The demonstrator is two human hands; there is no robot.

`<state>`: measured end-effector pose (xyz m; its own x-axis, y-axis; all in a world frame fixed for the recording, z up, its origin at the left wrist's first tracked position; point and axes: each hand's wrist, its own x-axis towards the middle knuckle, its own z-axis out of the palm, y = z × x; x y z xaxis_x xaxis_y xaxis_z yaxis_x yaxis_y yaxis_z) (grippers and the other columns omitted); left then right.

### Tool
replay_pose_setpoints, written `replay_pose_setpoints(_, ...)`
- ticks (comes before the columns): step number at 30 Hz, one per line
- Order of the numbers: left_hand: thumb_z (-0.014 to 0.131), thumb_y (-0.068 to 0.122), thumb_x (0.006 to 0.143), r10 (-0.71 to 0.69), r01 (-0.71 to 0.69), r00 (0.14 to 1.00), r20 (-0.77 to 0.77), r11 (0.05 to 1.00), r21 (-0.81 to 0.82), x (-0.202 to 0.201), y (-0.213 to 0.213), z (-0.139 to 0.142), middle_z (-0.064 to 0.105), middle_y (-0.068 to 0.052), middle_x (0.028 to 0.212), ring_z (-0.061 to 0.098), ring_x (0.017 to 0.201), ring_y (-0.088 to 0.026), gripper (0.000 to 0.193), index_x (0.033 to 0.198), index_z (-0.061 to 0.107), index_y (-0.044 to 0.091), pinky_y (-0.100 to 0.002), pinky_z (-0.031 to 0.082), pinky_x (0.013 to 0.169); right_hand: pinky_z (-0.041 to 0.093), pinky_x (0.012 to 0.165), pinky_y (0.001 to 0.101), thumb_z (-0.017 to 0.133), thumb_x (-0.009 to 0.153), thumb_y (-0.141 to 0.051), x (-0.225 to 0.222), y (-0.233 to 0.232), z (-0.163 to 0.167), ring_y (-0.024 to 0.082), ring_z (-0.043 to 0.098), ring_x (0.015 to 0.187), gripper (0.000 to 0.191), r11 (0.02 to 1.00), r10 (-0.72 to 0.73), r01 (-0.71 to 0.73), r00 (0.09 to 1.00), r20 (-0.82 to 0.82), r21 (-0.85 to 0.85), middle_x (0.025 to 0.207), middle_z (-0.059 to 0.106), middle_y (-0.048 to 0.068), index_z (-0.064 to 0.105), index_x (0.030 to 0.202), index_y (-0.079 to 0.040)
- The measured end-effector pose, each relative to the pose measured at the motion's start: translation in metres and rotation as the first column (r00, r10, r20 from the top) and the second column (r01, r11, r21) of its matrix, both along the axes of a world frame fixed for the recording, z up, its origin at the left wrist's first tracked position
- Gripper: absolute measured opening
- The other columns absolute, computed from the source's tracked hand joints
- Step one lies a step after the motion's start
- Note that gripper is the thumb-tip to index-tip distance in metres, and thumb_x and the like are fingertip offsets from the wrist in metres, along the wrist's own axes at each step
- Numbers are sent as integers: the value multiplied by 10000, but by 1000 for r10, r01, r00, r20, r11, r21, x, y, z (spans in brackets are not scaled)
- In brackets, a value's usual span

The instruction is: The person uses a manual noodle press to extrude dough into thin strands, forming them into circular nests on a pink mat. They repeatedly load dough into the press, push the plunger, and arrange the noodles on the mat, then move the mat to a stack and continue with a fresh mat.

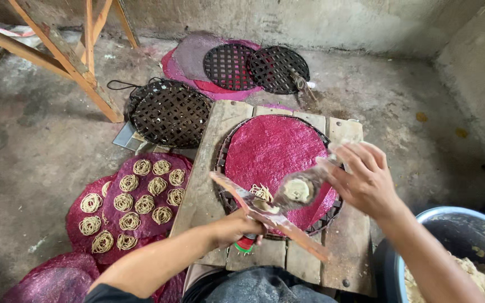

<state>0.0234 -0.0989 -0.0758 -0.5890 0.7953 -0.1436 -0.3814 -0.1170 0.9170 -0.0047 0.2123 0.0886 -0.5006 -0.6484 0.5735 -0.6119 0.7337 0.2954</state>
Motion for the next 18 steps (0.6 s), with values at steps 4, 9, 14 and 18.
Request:
replay_pose_setpoints(4,644,49,803,183,-235,954,-239,948,-213,2,-7,14,675,-76,935,620,827,-170,319,1117,672,-1,-342,516,728,461,1081,406,781,866,-204,28,-28,-10,256,533,1277,425,884,219,-103,953,210,-456,1380,574,122,694,1281,-184)
replay_pose_setpoints(9,673,35,813,219,-321,901,-374,917,-237,9,-14,29,655,-87,869,611,735,-185,275,1087,656,6,-345,495,626,421,1089,462,717,851,-81,56,-52,-22,314,514,1216,415,924,196,-137,972,133,-358,1347,582,131,726,1251,-192)
replay_pose_setpoints(14,658,16,868,189,-389,904,-383,735,-555,6,-20,15,676,-28,927,615,612,-190,528,1362,500,123,-351,537,525,450,1107,494,592,881,-1,39,-59,-31,326,545,1283,480,860,210,-28,930,303,-510,1362,582,152,632,1340,-134)
replay_pose_setpoints(18,734,71,878,738,-703,669,-90,588,-400,2,-36,-19,697,8,999,658,847,-84,360,1219,627,111,-270,545,724,508,1121,439,625,936,-194,-13,-79,-74,267,615,1267,539,827,236,313,560,794,-466,1358,602,136,537,1457,-85)
